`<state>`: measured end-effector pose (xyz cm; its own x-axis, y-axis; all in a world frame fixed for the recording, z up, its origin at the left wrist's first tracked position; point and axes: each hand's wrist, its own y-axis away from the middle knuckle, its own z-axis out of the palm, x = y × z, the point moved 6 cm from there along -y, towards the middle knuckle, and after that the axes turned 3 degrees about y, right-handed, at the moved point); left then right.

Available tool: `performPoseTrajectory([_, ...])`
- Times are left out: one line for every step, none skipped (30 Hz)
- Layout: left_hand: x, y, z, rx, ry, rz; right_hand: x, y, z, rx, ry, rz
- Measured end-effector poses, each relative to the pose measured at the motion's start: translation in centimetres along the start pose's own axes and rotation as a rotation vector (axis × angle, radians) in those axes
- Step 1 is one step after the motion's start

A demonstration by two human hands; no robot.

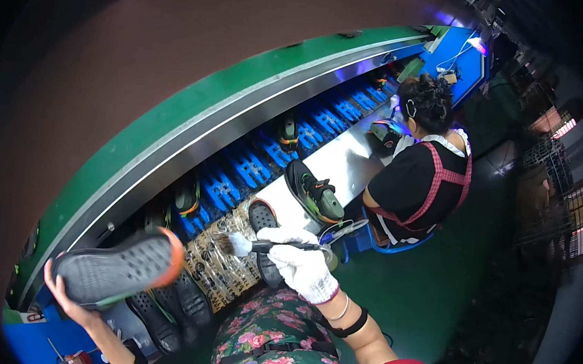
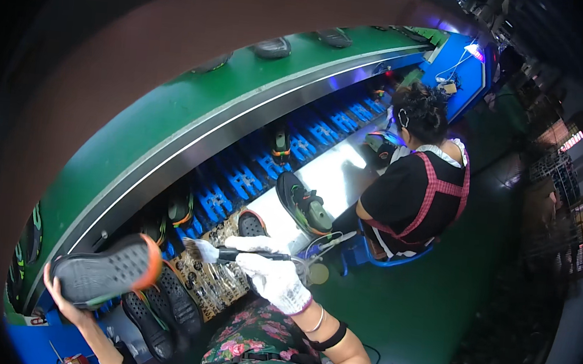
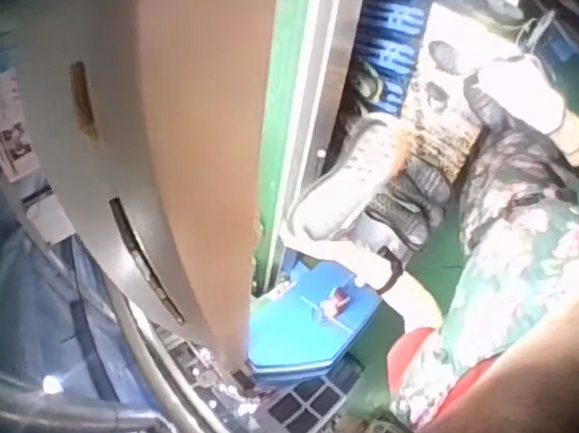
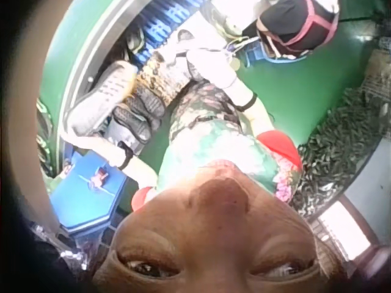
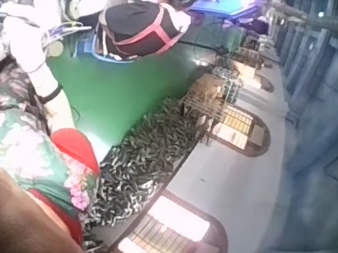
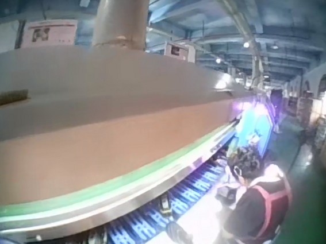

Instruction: Applying liquid adhesive to the bottom of shoe soles using a manual brush.

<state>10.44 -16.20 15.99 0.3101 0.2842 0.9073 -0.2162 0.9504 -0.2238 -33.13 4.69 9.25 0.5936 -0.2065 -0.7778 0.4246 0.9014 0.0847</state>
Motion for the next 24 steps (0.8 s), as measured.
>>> performPoseTrajectory([-0.8, 0.3, -0.1, 0.028, -0.151, 0.019, -1.6, 0.3, 2.0, -0.122, 0.25, -0.261])
performPoseTrajectory([-2.5, 1.1, 0.6, -0.041, -0.167, -0.09, -2.7, 0.9, 4.1, -0.248, 0.495, -0.522])
performPoseTrajectory([-4.8, 1.9, 1.7, -0.181, -0.142, -0.244, -2.9, 1.0, 6.1, -0.346, 0.456, -0.607])
performPoseTrajectory([-6.9, 3.3, 2.9, -0.27, -0.092, -0.369, -1.2, 0.9, 7.1, -0.29, 0.159, -0.23])
performPoseTrajectory([-9.9, 4.4, 2.7, -0.258, -0.057, -0.521, -0.7, 1.0, 8.5, -0.302, 0.205, -0.122])
performPoseTrajectory([-12.1, 6.1, 3.1, -0.284, 0.046, -0.708, 0.0, 1.1, 9.4, -0.318, 0.244, -0.009])
performPoseTrajectory([-14.1, 7.6, 2.0, -0.147, 0.068, -0.861, 1.0, 1.2, 10.2, -0.316, 0.285, 0.054])
performPoseTrajectory([-13.8, 9.3, 4.5, -0.212, 0.053, -0.901, 1.7, 1.0, 10.6, -0.334, 0.36, -0.023])
performPoseTrajectory([-16.3, 11.0, 3.0, -0.179, 0.14, -1.022, 2.3, 1.2, 11.0, -0.328, 0.308, 0.016])
performPoseTrajectory([-18.5, 12.4, 2.1, -0.249, 0.201, -1.036, 2.7, 1.3, 11.2, -0.316, 0.254, 0.055])
performPoseTrajectory([-17.8, 13.4, 2.9, -0.137, 0.067, -0.909, 2.6, 0.9, 11.3, -0.312, 0.366, -0.025])
performPoseTrajectory([-19.7, 14.9, 1.7, -0.063, 0.203, -0.928, 2.3, 0.7, 11.5, -0.318, 0.466, -0.102])
performPoseTrajectory([-17.4, 17.3, 5.7, -0.135, 0.389, -1.144, 2.2, 0.3, 10.7, -0.324, 0.481, -0.146])
performPoseTrajectory([-17.1, 19.9, 6.5, -0.159, 0.985, -1.413, 2.4, 0.4, 10.5, -0.289, 0.416, -0.123])
performPoseTrajectory([-14.3, 21.8, 9.3, -0.591, 1.103, -1.312, 3.1, 0.5, 9.8, -0.239, 0.487, 0.01])
performPoseTrajectory([-14.1, 23.6, 9.4, -0.567, 0.893, -1.355, 3.6, 0.6, 9.1, -0.174, 0.463, 0.133])
performPoseTrajectory([-13.5, 24.6, 9.5, -0.637, 0.92, -1.33, 4.3, 0.9, 8.7, -0.12, 0.491, 0.142])
performPoseTrajectory([-13.9, 25.2, 9.0, -0.558, 0.832, -1.344, 3.7, 1.1, 9.2, -0.121, 0.543, 0.221])
performPoseTrajectory([-14.0, 25.1, 8.9, -0.534, 0.906, -1.305, 2.9, 0.9, 9.9, -0.164, 0.662, 0.071])
performPoseTrajectory([-14.2, 24.8, 8.9, -0.516, 0.98, -1.262, 2.2, 0.9, 10.7, -0.206, 0.774, -0.087])
performPoseTrajectory([-13.7, 23.9, 10.0, -0.473, 0.896, -1.251, 1.9, 0.8, 10.7, -0.21, 0.81, -0.093])
performPoseTrajectory([-13.4, 23.5, 10.2, -0.453, 0.86, -1.246, 2.5, 1.0, 10.5, -0.171, 0.723, -0.037])
performPoseTrajectory([-12.9, 23.0, 10.8, -0.387, 0.909, -1.251, 2.7, 0.9, 10.5, -0.187, 0.736, -0.05])
performPoseTrajectory([-12.3, 22.5, 11.3, -0.321, 0.959, -1.255, 2.7, 0.9, 10.9, -0.203, 0.748, -0.063])
